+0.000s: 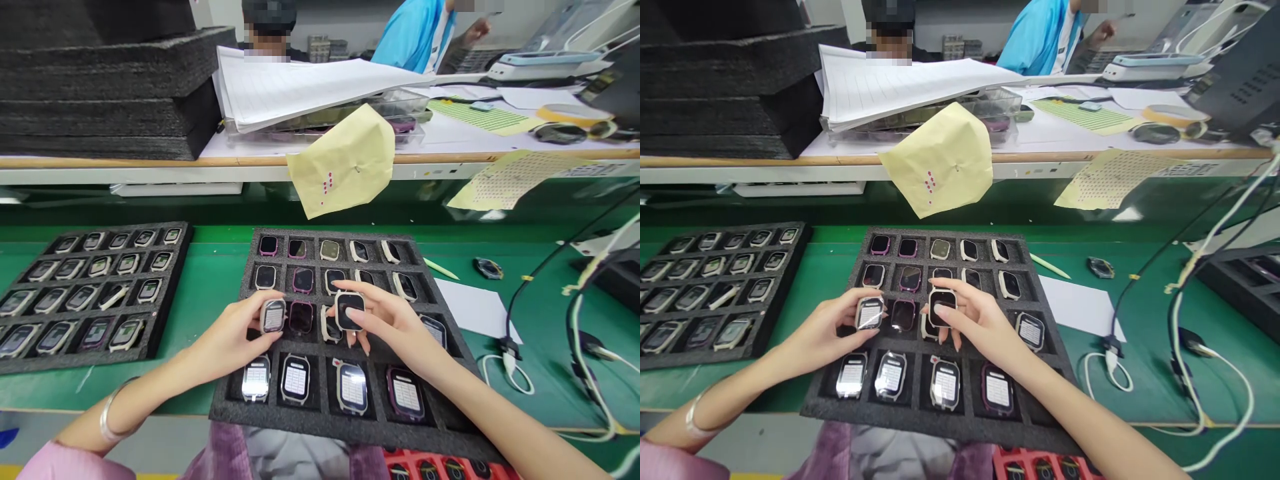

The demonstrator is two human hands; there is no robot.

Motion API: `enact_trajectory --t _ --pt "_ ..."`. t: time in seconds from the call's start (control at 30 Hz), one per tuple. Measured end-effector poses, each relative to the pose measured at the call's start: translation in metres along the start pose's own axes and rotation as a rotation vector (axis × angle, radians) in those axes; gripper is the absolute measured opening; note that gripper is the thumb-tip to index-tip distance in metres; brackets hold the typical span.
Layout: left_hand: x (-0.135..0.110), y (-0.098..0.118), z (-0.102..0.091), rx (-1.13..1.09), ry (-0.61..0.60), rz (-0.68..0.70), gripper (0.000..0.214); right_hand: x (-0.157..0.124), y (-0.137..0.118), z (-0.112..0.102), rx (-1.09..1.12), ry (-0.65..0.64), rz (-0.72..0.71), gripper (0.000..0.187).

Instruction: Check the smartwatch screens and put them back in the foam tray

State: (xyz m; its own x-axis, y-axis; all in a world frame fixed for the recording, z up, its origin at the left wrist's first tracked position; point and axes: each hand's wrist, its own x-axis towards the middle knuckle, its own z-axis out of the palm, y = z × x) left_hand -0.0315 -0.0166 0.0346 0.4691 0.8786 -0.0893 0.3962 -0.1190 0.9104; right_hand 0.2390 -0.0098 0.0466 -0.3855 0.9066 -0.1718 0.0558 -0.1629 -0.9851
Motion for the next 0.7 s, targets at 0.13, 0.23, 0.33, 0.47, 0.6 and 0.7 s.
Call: enact_trajectory --t 0.13,0.23,0.33,0.47,0.6,0.7 --pt "-0.005 -0.008 -0.018 0.379 -0.007 0.120 0.045 -0.002 -0.006 0.003 -0.016 0.031 0.021 0.047" --pt "-0.001 0.000 -0.022 0.502 -0.043 0.189 0.056 -0.004 -0.009 0.005 -0.010 0.037 0.026 0.049" --pt "0.011 0.013 -0.006 0.606 -0.047 0.224 0.040 -0.005 -0.007 0.005 0.055 0.020 0.030 0.051" --pt "0.031 0.020 0.031 0.783 0.010 0.188 0.015 -0.006 -0.005 0.005 0.194 -0.021 0.013 0.051" --pt "0.041 0.012 0.041 0.553 0.043 0.147 0.015 -0.005 -0.004 0.005 0.204 -0.060 -0.014 0.047" --pt "0.042 0.009 0.031 0.357 -0.002 0.113 0.017 -0.003 -0.002 0.004 0.148 -0.063 -0.056 0.041"
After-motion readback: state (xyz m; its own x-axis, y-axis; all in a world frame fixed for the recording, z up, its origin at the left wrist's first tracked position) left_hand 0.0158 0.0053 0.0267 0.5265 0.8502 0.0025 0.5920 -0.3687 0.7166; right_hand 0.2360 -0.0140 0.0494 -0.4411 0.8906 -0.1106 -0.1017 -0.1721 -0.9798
